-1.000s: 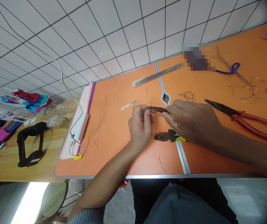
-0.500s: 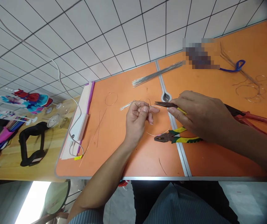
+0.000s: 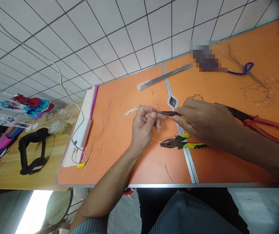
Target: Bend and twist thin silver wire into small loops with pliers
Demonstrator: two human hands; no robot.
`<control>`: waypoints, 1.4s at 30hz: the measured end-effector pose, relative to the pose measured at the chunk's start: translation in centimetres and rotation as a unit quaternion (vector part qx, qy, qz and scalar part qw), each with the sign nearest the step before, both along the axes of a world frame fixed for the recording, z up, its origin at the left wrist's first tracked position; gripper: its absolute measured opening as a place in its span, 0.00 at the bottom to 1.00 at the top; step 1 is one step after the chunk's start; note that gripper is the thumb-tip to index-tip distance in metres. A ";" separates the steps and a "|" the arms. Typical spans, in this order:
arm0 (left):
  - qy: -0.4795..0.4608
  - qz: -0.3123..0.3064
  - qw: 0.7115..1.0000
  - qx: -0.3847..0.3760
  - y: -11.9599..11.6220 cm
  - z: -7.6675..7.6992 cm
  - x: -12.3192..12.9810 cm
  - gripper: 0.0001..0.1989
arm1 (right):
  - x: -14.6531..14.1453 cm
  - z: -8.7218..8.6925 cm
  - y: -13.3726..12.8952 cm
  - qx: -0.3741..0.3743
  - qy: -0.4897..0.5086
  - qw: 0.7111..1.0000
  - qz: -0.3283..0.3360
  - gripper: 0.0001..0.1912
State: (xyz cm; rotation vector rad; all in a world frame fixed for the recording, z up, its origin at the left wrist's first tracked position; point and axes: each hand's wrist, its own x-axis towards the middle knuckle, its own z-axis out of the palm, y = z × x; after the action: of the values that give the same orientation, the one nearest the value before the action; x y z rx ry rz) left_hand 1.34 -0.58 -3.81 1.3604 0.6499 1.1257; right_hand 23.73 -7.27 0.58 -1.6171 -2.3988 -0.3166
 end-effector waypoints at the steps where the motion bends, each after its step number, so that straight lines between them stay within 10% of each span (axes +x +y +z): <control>1: -0.001 0.000 1.000 -0.002 0.0 0.1 0.0 0.18 | 0.0 0.0 0.0 -0.002 -0.002 1.000 0.003 0.19; 42: -0.009 -0.005 0.999 -0.046 0.0 0.5 -0.2 0.19 | -0.2 -0.4 1.3 -0.186 0.207 0.961 0.006 0.19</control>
State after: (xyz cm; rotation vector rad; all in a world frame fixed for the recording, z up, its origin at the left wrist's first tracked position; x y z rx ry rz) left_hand 1.17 -0.57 -3.34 1.2731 0.6741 1.0857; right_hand 23.54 -6.02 0.19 -1.6093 -2.2235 0.4618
